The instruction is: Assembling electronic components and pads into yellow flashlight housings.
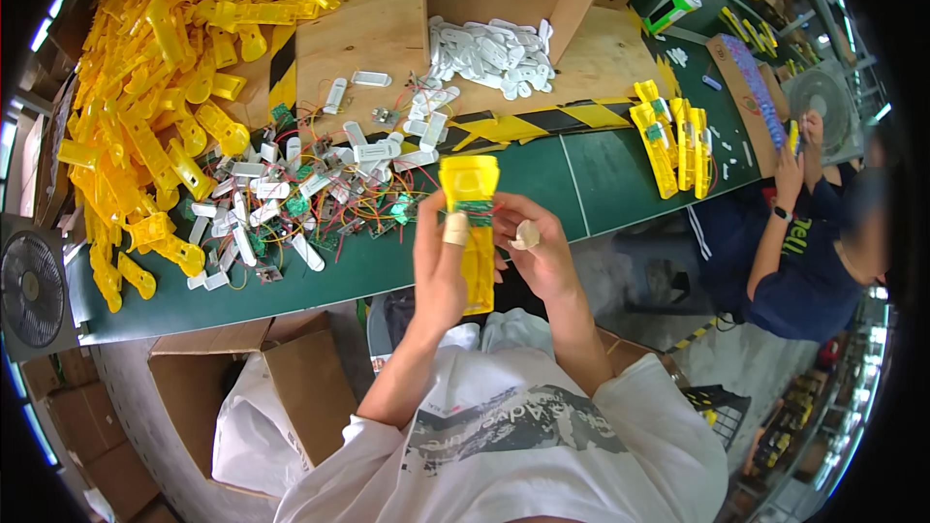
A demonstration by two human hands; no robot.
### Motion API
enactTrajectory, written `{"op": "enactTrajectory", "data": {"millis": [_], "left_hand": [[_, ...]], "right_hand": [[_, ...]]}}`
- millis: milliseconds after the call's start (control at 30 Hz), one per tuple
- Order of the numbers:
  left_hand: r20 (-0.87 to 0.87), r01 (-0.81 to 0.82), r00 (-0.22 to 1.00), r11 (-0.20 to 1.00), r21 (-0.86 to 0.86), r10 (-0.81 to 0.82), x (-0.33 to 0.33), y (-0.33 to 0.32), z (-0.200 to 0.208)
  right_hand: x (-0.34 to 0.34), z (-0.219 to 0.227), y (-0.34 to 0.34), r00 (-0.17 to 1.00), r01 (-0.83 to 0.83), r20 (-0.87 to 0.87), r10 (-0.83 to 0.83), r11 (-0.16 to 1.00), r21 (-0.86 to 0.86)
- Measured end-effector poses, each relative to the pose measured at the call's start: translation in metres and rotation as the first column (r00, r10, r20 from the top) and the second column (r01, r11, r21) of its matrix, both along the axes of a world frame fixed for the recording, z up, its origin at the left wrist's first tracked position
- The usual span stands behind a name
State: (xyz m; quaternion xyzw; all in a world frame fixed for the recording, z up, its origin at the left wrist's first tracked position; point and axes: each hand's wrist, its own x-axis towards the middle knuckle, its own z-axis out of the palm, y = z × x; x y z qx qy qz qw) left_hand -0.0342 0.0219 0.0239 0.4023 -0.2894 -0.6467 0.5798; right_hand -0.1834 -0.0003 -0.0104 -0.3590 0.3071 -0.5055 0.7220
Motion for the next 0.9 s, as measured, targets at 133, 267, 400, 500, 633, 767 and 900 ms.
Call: {"op": "enactTrajectory", "data": {"millis": [133, 267, 400, 500, 633, 767, 900], "left_hand": [[-0.062, -0.158, 0.986, 0.981, -0.115, 0.152, 0.007, 0.001, 0.006], [-0.078, -0.013, 0.997, 0.983, -0.181, -0.001, -0.003, 0.021, 0.017], [-0.115, 0.101, 0.986, 0.981, -0.169, -0.121, -0.017, 0.027, 0.017], [-0.216, 0.208, 0.943, 0.956, -0.207, -0.252, -0.015, 0.032, 0.014], [-0.267, 0.209, 0.925, 0.949, -0.235, -0.269, -0.023, 0.034, 0.012], [-0.248, 0.131, 0.949, 0.957, -0.258, -0.197, -0.027, 0.03, 0.01], [-0.166, 0.084, 0.98, 0.983, -0.166, -0.112, -0.03, 0.03, 0.01]], "right_hand": [[-0.005, -0.003, -0.003, 0.968, 0.175, 0.171, -0.183, 0.982, 0.065], [-0.011, -0.002, 0.0, 0.862, 0.007, 0.507, 0.009, 1.0, -0.029], [-0.016, -0.003, 0.009, 0.9, 0.011, 0.436, 0.013, 0.998, -0.054], [-0.017, 0.017, 0.012, 0.901, 0.042, 0.434, -0.001, 0.995, -0.085], [-0.017, 0.018, 0.016, 0.969, 0.238, 0.132, -0.21, 0.935, -0.261], [-0.013, 0.027, 0.02, 0.968, 0.247, 0.079, -0.238, 0.958, -0.147], [-0.013, 0.018, 0.018, 0.949, 0.308, 0.005, -0.315, 0.926, -0.217]]}}
